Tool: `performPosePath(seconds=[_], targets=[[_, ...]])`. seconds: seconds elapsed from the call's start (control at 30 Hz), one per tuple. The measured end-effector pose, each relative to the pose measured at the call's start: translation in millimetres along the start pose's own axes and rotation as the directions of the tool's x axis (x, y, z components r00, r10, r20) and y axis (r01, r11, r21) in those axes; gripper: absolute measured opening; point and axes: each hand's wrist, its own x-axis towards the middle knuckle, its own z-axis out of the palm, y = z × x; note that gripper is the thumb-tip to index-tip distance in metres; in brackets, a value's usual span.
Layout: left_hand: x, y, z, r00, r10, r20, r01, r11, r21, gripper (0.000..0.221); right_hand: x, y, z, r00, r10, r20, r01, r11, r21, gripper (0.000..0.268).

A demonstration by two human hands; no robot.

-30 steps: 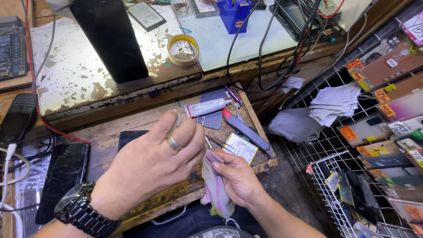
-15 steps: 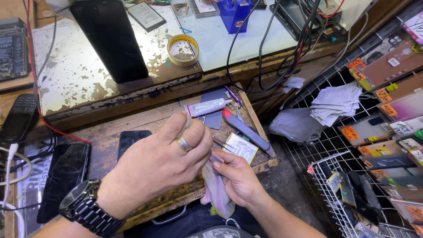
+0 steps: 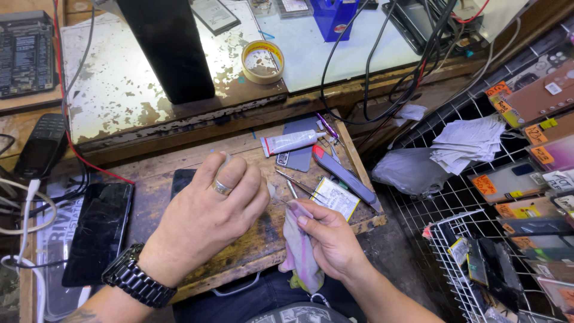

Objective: The person cleans and prepares a mobile phone screen for repair by hand and with a cloth, applying liquid from a small bottle to the surface and wiping it thoroughly.

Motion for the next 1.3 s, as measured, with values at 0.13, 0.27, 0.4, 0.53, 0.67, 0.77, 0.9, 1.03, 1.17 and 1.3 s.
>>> performPosePath(seconds=[0.13, 0.27, 0.4, 0.53, 0.67, 0.77, 0.9, 1.03, 1.17, 1.3], targets=[[0.7, -0.5, -0.6, 1.000, -0.026, 0.007, 0.026, 1.000, 0.003, 0.033, 2.8, 0.6, -0.4, 0.999, -0.033, -0.030, 0.032, 0.999, -0.026, 0.036], [-11.4, -0.9, 8.8, 0.981, -0.187, 0.043, 0.188, 0.982, -0.022, 0.042, -2.3, 0.9, -1.9, 0.998, -0.054, -0.037, 0.053, 0.998, -0.024, 0.036], [-43.9, -8.9, 33.0, 0.774, -0.630, -0.068, 0.546, 0.717, -0.433, 0.041, -8.2, 1.6, -0.9, 0.996, -0.092, -0.007, 0.092, 0.996, -0.017, 0.032], [-74.9, -44.8, 59.3, 0.295, -0.954, 0.055, 0.725, 0.186, -0.663, 0.032, -14.2, 8.3, -5.2, 0.973, -0.199, 0.120, 0.201, 0.980, 0.001, 0.015], [-80.3, -100.9, 73.7, 0.389, -0.896, -0.213, 0.629, 0.428, -0.649, 0.028, -15.3, 16.5, -9.1, 0.970, -0.226, 0.093, 0.232, 0.971, -0.051, 0.007], [-77.1, -121.4, 92.8, 0.367, -0.925, -0.098, 0.740, 0.354, -0.572, 0.025, -15.9, 22.5, -8.6, 0.943, -0.313, 0.111, 0.328, 0.931, -0.162, 0.008], [-77.5, -128.8, 114.9, 0.341, -0.940, -0.031, 0.755, 0.293, -0.587, 0.039, -9.4, 20.3, 2.1, 0.904, -0.409, 0.128, 0.413, 0.753, -0.513, 0.023], [-81.3, -113.0, 115.0, 0.462, -0.832, -0.307, 0.729, 0.553, -0.404, 0.060, -19.7, 14.4, 17.4, 0.978, -0.185, 0.093, 0.206, 0.823, -0.529, 0.036], [-91.8, -55.2, 74.7, 0.390, -0.916, -0.094, 0.828, 0.393, -0.399, 0.058, -19.6, 7.0, 34.9, 0.912, -0.258, 0.317, 0.405, 0.462, -0.789, 0.037], [-109.0, 15.3, 56.2, 0.349, -0.934, 0.079, 0.920, 0.325, -0.220, 0.052, -15.5, 4.8, 35.6, 0.916, -0.242, 0.319, 0.394, 0.408, -0.823, 0.035]])
